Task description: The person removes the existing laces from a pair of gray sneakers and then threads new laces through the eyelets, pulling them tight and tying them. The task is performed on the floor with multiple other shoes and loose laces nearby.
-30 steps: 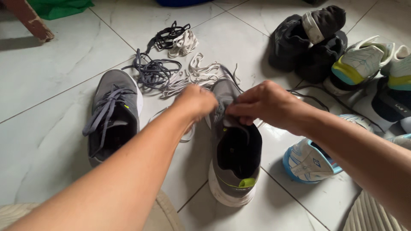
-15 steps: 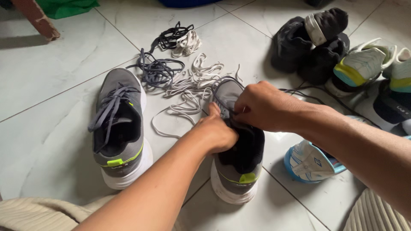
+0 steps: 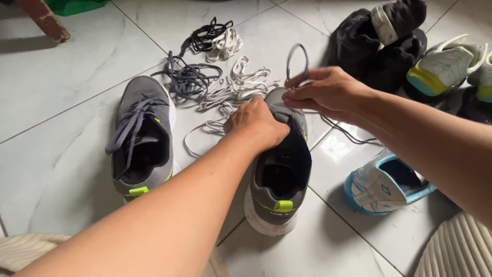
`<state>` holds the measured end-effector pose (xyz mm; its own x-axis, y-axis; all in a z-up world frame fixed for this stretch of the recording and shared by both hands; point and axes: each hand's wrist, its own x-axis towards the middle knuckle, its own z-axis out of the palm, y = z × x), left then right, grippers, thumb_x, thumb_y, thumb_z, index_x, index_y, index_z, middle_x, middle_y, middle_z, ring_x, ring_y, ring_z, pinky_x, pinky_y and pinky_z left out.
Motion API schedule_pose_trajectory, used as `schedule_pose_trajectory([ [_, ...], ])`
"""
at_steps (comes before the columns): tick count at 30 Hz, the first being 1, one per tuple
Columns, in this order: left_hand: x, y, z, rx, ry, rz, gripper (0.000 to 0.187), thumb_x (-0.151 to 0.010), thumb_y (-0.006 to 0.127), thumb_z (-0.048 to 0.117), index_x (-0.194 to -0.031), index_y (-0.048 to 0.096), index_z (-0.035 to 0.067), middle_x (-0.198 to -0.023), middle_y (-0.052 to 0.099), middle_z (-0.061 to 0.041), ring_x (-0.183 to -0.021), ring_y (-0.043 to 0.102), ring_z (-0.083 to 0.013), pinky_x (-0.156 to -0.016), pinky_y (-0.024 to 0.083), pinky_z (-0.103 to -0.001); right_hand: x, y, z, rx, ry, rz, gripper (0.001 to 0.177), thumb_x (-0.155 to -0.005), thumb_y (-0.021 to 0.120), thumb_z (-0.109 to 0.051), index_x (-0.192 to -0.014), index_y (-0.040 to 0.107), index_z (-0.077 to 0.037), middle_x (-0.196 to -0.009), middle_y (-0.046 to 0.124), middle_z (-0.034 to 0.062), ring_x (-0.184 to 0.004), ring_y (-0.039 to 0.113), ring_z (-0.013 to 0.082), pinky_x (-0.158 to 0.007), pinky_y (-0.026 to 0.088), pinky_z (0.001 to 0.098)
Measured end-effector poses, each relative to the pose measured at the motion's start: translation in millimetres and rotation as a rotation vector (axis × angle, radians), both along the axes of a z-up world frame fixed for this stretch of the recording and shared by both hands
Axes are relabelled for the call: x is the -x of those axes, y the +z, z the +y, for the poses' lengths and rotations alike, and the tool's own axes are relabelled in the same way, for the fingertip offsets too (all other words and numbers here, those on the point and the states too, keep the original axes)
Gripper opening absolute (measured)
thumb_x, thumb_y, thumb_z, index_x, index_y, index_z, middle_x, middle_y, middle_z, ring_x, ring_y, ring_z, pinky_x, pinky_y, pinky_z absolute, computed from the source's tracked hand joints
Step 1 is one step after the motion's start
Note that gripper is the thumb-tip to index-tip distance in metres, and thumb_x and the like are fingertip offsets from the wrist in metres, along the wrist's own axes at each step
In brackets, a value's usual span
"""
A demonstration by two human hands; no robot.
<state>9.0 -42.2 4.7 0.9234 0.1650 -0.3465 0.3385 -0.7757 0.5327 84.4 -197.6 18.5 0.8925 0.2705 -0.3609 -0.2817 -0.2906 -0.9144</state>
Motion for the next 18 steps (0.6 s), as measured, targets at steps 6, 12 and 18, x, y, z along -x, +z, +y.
schedule_pose_trajectory([
  [6, 4.9, -4.3, 6.1, 0.05, 0.023, 0.0, 0.073, -0.073, 0.077, 0.04, -0.135, 0.055, 0.01, -0.137, 0.062, -0.014, -0.129, 0.059, -0.0317, -0.106, 0.05, -0.043, -13.3, -18.6, 11.0, 0.212, 0.134, -0.077, 0.01, -0.088, 0.074, -0.008, -0.091, 0.069, 0.0, -0.089, 0.076, 0.0114, -0.088, 0.075, 0.019, -0.079, 0.06, 0.0273],
  [12, 3.2, -7.9, 9.0, 0.083, 0.02, 0.006, 0.078, -0.072, 0.078, 0.045, -0.138, 0.053, 0.011, -0.14, 0.059, -0.013, -0.132, 0.057, -0.0302, -0.108, 0.048, -0.042, -22.8, -42.1, 20.2, 0.17, 0.203, -0.075, 0.009, -0.086, 0.081, -0.011, -0.084, 0.075, -0.005, -0.086, 0.073, 0.0052, -0.076, 0.069, 0.0104, -0.067, 0.058, 0.0233],
  [18, 4.5, -7.6, 10.6, 0.099, 0.048, 0.039, 0.075, -0.073, 0.077, 0.045, -0.137, 0.055, 0.013, -0.14, 0.059, -0.012, -0.132, 0.057, -0.0293, -0.108, 0.048, -0.042, -28.2, -47.3, 24.7, 0.245, 0.183, -0.034, 0.009, -0.083, 0.08, -0.005, -0.087, 0.074, 0.0, -0.087, 0.075, 0.0064, -0.081, 0.074, 0.0132, -0.075, 0.064, 0.0242],
])
